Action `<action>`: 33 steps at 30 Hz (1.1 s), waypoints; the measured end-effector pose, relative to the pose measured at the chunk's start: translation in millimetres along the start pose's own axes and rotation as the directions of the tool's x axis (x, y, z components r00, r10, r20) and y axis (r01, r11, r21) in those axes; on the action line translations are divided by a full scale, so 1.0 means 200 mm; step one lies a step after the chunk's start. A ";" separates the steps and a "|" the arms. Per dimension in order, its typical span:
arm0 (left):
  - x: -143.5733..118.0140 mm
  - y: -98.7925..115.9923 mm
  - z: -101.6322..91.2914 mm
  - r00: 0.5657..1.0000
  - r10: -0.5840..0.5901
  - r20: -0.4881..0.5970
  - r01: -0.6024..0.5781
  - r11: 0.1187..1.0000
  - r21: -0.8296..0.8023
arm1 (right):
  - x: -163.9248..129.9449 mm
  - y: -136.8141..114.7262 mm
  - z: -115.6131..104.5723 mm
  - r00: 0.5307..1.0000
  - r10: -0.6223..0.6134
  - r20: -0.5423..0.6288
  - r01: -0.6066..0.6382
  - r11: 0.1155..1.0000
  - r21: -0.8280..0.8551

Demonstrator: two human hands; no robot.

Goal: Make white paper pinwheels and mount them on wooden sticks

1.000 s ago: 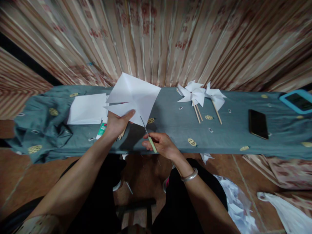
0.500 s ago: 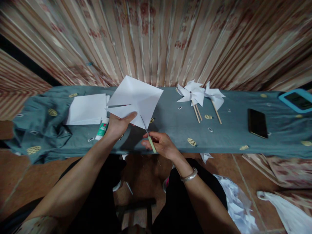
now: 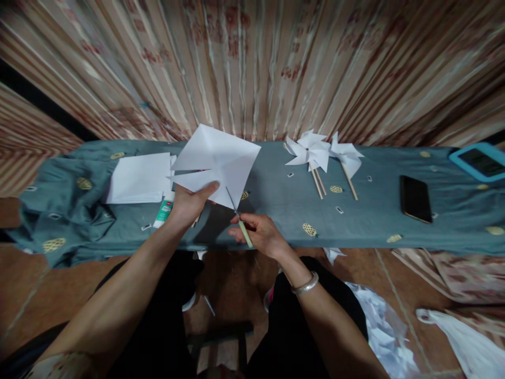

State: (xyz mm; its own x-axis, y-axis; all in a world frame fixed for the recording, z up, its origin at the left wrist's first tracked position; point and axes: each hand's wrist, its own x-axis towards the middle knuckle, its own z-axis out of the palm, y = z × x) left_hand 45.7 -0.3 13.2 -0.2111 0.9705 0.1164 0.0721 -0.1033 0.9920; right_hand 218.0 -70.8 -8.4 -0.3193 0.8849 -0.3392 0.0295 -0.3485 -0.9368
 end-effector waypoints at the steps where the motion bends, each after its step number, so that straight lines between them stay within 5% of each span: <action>1: 0.00 -0.01 0.00 1.000 0.001 -0.002 -0.001 1.000 -0.008 | 0.00 0.00 0.00 1.000 0.002 -0.001 -0.002 1.000 0.005; 33: -0.04 -0.01 0.00 0.995 0.016 0.097 -0.015 1.000 -0.011 | 0.03 -0.03 0.01 0.999 0.012 -0.046 -0.008 0.996 0.084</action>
State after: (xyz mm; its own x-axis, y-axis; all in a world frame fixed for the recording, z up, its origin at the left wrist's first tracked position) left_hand 46.3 -8.2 10.0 -0.1148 0.9853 0.1267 0.0641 -0.1200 0.9907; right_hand 215.2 -64.5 -4.5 -0.2746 0.8939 -0.3543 -0.0477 -0.3806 -0.9235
